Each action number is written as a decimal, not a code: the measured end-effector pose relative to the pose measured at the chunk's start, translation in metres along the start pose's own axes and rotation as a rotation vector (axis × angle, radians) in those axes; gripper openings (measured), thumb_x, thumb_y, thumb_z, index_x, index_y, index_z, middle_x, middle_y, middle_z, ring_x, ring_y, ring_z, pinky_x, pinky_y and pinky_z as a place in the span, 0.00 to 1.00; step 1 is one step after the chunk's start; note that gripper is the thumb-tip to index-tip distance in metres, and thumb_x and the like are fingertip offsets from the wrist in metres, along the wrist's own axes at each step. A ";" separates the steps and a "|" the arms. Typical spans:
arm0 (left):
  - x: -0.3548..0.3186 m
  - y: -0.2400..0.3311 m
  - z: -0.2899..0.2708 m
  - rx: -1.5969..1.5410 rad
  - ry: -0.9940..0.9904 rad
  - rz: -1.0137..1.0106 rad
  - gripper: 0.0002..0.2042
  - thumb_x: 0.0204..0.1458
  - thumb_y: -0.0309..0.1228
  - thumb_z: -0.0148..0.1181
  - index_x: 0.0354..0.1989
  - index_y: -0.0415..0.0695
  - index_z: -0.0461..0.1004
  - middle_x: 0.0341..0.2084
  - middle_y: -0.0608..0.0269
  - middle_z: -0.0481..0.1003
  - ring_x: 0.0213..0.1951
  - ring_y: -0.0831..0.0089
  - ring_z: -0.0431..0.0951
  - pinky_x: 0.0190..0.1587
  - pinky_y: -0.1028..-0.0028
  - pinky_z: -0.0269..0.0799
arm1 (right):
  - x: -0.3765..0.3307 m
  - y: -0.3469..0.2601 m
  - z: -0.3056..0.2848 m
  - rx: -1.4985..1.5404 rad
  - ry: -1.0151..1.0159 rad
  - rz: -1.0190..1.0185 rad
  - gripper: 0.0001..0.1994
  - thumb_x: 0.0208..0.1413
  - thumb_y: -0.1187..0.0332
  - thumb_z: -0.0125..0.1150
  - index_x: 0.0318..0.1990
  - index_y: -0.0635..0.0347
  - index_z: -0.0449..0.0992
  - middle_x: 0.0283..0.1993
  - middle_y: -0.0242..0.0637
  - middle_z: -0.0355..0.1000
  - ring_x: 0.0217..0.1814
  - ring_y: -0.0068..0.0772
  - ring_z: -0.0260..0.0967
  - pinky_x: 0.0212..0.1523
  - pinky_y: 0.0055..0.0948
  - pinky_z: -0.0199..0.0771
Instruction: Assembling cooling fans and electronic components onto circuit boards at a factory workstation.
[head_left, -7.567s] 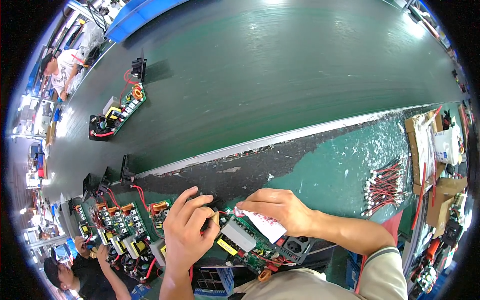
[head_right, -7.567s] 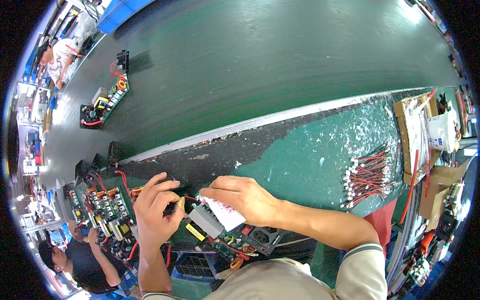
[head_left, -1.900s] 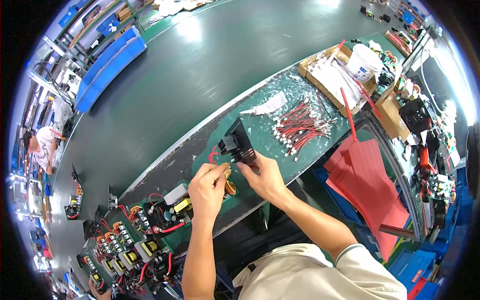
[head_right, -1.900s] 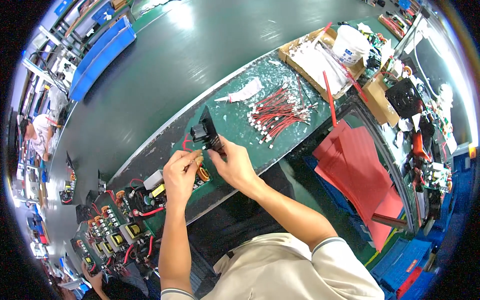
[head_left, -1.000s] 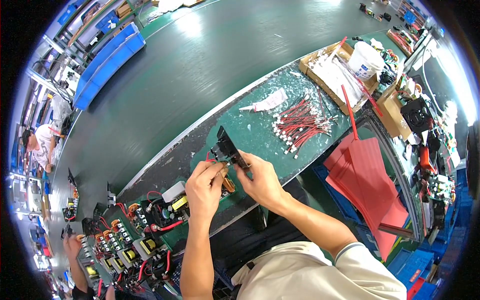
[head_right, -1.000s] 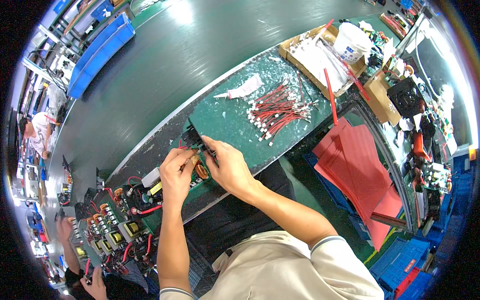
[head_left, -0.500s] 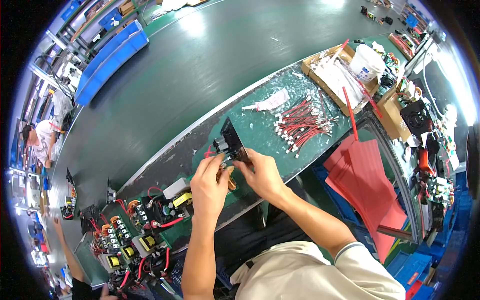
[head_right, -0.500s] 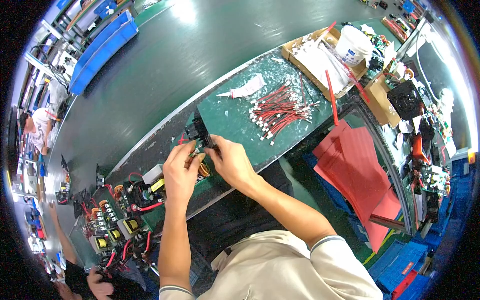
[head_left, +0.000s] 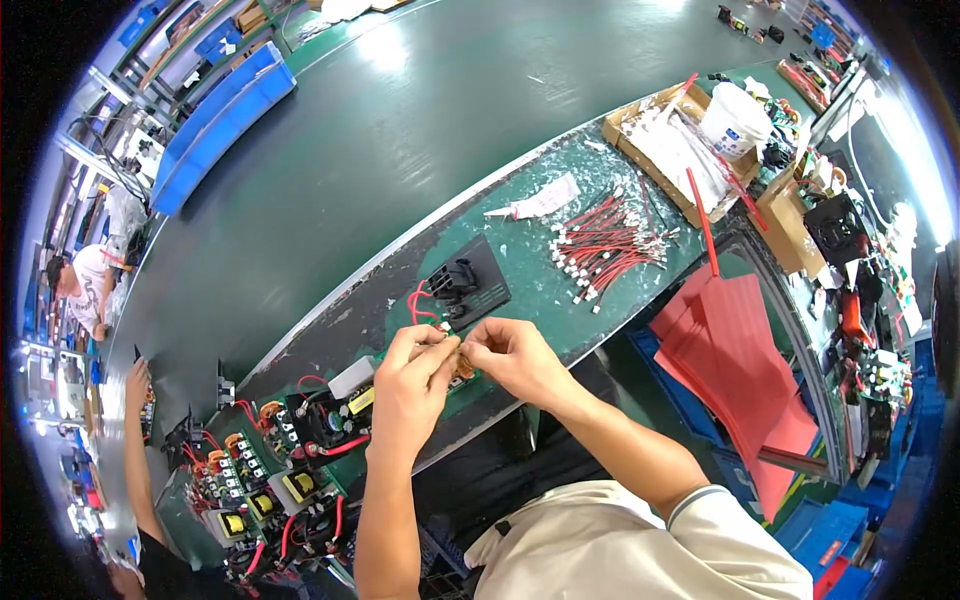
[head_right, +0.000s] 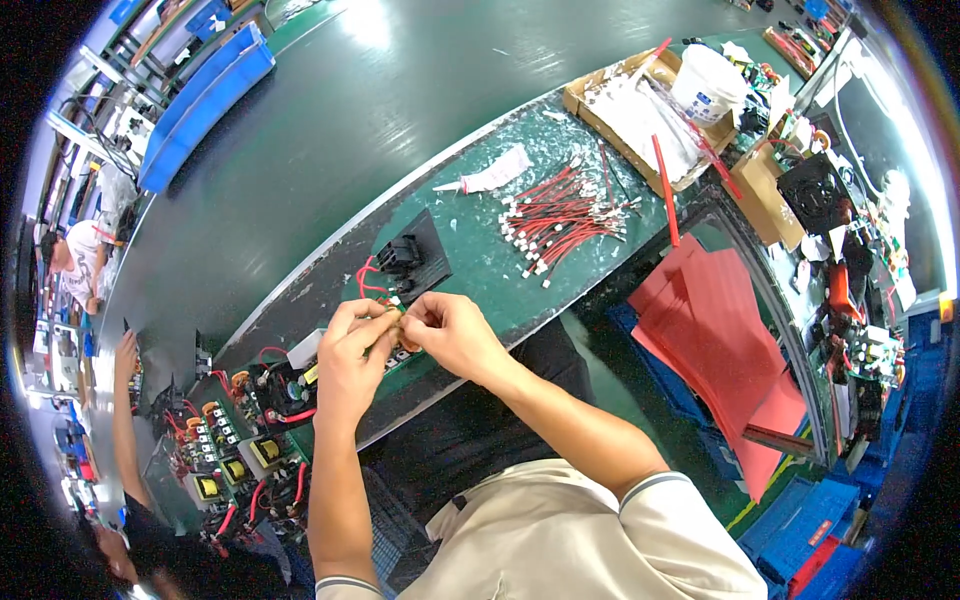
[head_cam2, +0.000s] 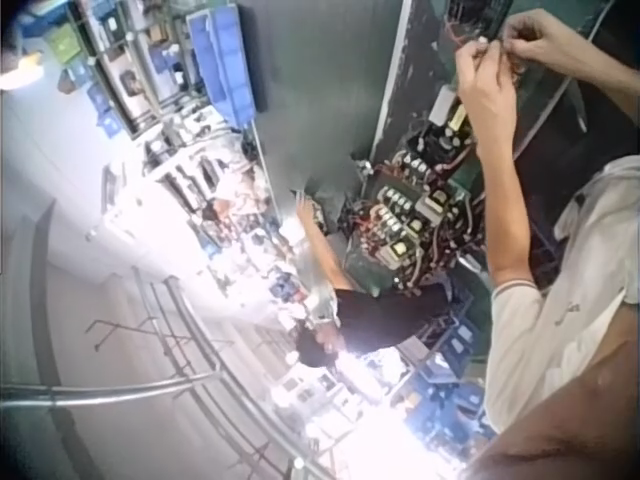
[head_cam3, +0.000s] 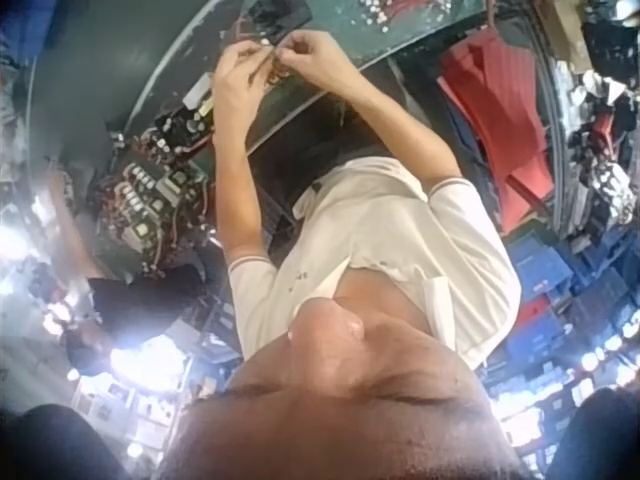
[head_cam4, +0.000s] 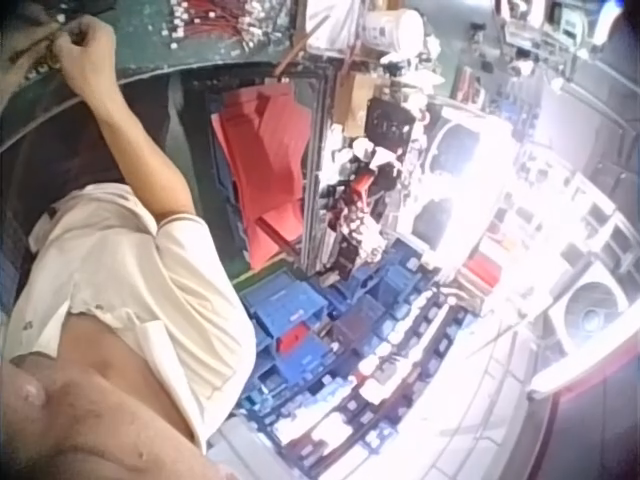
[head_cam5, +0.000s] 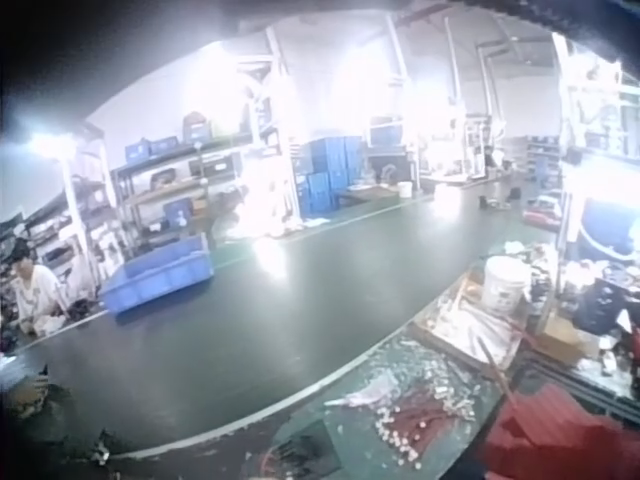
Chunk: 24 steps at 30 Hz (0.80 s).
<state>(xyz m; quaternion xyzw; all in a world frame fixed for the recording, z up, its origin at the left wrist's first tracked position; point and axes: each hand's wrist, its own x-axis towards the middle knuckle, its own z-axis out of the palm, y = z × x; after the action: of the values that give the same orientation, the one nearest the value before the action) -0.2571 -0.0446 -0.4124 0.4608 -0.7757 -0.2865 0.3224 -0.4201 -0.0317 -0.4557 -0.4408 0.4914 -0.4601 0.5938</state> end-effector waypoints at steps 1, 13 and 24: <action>-0.001 -0.003 -0.002 0.029 0.010 0.020 0.09 0.49 0.18 0.63 0.39 0.37 0.80 0.37 0.58 0.74 0.34 0.65 0.82 0.36 0.69 0.77 | 0.000 -0.001 0.000 0.001 -0.002 -0.001 0.09 0.61 0.67 0.61 0.34 0.66 0.77 0.26 0.27 0.73 0.28 0.12 0.66 0.28 0.19 0.67; 0.015 -0.008 -0.003 0.242 0.147 0.023 0.09 0.48 0.18 0.62 0.39 0.38 0.82 0.30 0.58 0.75 0.30 0.67 0.77 0.34 0.72 0.71 | 0.037 0.006 -0.003 -0.246 0.258 -0.013 0.13 0.56 0.66 0.67 0.42 0.66 0.77 0.28 0.34 0.75 0.26 0.19 0.70 0.27 0.22 0.74; 0.018 -0.018 0.006 0.327 0.219 -0.024 0.08 0.47 0.22 0.64 0.36 0.43 0.82 0.30 0.61 0.74 0.33 0.62 0.76 0.37 0.66 0.72 | 0.024 -0.007 0.003 -0.403 0.233 -0.314 0.16 0.55 0.76 0.61 0.52 0.64 0.76 0.39 0.44 0.76 0.37 0.36 0.77 0.40 0.29 0.77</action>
<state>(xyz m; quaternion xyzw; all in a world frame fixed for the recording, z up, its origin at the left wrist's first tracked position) -0.2594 -0.0672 -0.4252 0.5445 -0.7667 -0.1086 0.3223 -0.4155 -0.0558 -0.4530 -0.5648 0.5637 -0.4870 0.3551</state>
